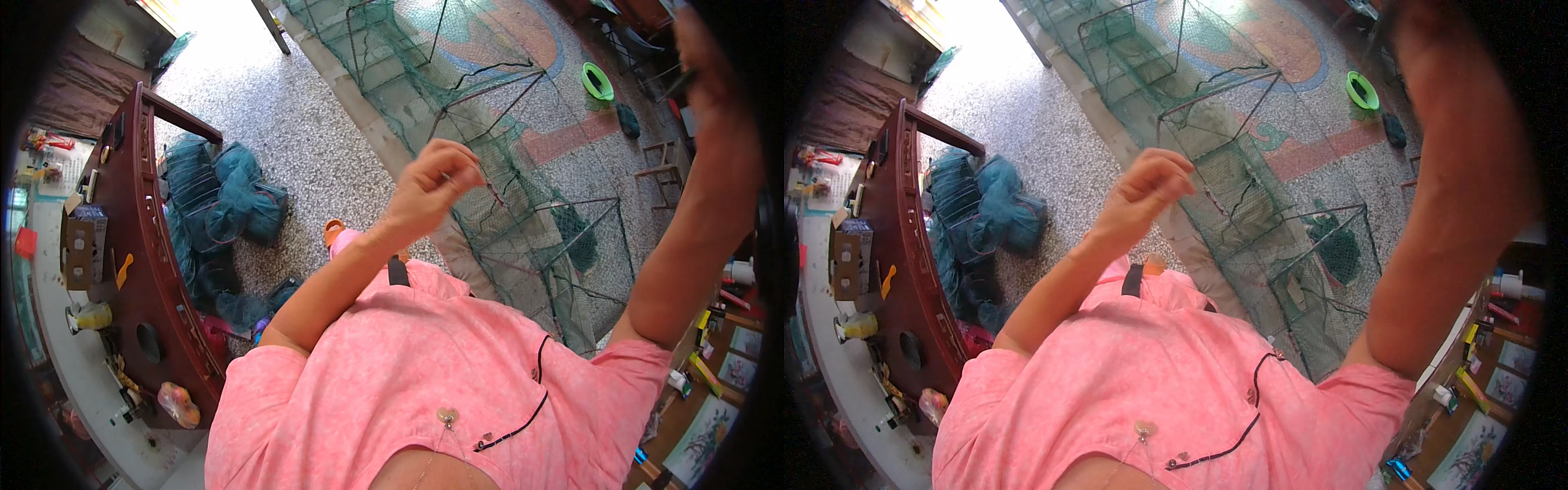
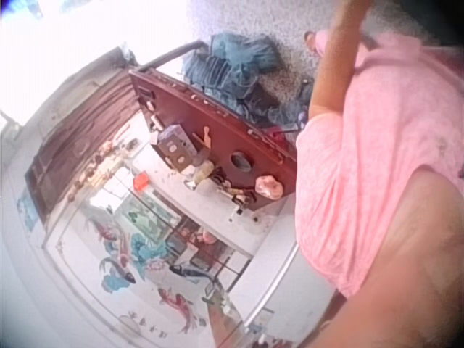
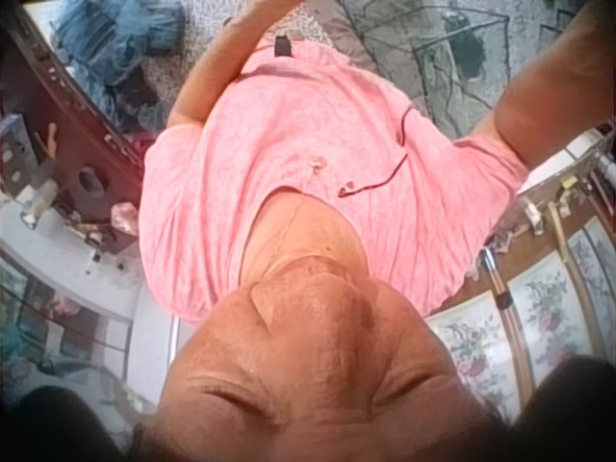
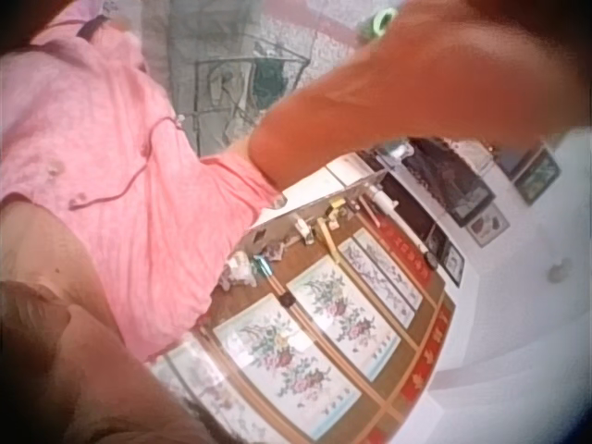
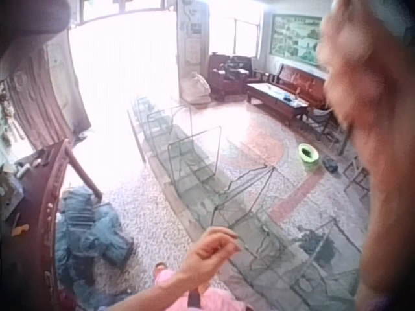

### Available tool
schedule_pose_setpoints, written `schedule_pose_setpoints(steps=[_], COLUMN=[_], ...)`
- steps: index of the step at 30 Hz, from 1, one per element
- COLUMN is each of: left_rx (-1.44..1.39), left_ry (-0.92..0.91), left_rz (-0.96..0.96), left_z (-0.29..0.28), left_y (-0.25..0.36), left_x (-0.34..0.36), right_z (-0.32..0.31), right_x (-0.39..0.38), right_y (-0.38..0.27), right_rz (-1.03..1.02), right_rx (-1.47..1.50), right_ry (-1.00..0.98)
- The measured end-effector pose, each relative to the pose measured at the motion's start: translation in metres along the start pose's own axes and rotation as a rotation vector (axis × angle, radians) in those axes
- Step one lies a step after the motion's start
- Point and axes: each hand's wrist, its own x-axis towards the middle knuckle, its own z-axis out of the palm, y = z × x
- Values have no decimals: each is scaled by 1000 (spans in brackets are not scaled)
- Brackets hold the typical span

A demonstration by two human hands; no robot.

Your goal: The person repairs a green mesh fishing net by hand using a needle, threading it through the net and tying knots to secure the structure.

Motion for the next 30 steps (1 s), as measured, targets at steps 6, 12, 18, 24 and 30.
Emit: schedule_pose_setpoints(steps=[6, 12, 18, 24, 30], left_rx=[-781, -907, -823, -1022, -1281], left_ry=[116, 71, 96, 152, 141], left_rz=[-378, -432, -470, -552, -604], left_z=[-13, 2, 12, 15, 21], left_y=[-9, -23, -27, -41, -52], left_x=[-12, -17, -22, -25, -27], right_z=[29, 32, 41, 51, 77], right_x=[-56, -96, -102, -108, -112], right_y=[61, 96, 108, 113, 114], right_rz=[-140, 104, 54, 106, 258], right_rx=[-756, -822, -856, -695, -487], right_ry=[-448, -446, -485, -403, -359])
